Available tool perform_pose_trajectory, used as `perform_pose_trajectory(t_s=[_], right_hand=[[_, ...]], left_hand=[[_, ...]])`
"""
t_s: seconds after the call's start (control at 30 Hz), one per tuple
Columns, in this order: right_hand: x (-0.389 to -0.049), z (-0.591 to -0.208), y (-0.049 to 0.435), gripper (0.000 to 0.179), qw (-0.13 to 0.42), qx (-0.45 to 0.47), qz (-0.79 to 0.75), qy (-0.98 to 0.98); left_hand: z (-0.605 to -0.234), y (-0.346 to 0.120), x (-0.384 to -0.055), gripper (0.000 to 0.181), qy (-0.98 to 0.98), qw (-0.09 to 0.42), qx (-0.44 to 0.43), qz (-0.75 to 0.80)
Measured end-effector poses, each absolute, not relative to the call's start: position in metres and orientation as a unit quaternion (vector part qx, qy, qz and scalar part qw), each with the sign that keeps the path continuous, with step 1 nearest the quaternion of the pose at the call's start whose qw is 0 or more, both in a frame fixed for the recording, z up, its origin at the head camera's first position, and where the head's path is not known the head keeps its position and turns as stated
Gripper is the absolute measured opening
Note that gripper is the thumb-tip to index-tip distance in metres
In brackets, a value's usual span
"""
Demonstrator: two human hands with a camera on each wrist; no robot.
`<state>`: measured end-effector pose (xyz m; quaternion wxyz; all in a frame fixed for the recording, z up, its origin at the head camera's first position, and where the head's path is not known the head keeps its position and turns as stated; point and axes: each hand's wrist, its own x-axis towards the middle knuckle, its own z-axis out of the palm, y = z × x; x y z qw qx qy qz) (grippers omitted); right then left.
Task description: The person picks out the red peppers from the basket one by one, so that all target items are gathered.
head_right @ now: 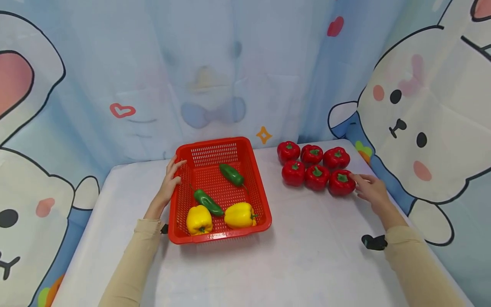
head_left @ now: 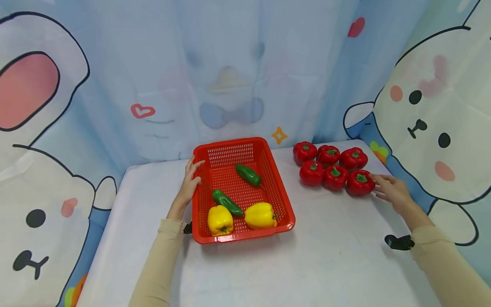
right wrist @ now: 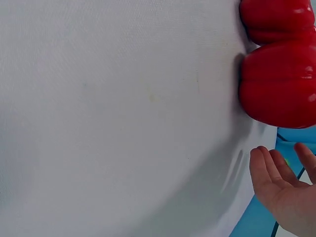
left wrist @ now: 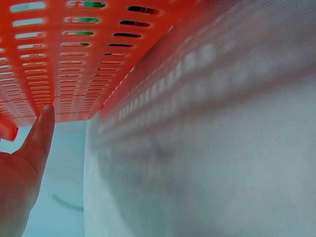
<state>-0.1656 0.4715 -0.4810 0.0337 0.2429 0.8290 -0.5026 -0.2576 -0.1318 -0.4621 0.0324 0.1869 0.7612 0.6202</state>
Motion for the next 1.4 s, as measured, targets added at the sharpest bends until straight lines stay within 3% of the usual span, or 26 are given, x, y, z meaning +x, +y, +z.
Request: perform_pose_trajectory(t_s=[0.93, 1.4], right_hand=[[-0.173, -0.481, 0.461, 0.095, 0.014, 0.199, -0.421, 0.885], [-0.174, -0.470, 0.452, 0.093, -0.018, 0.166, -0.389, 0.906]], left_hand=[[-0.462, -0.139, -0.266, 0.059, 0.788, 0.051, 0.189, 0.584], [-0.477, -0.138, -0.279, 0.062, 0.845, 0.012, 0.183, 0.503]])
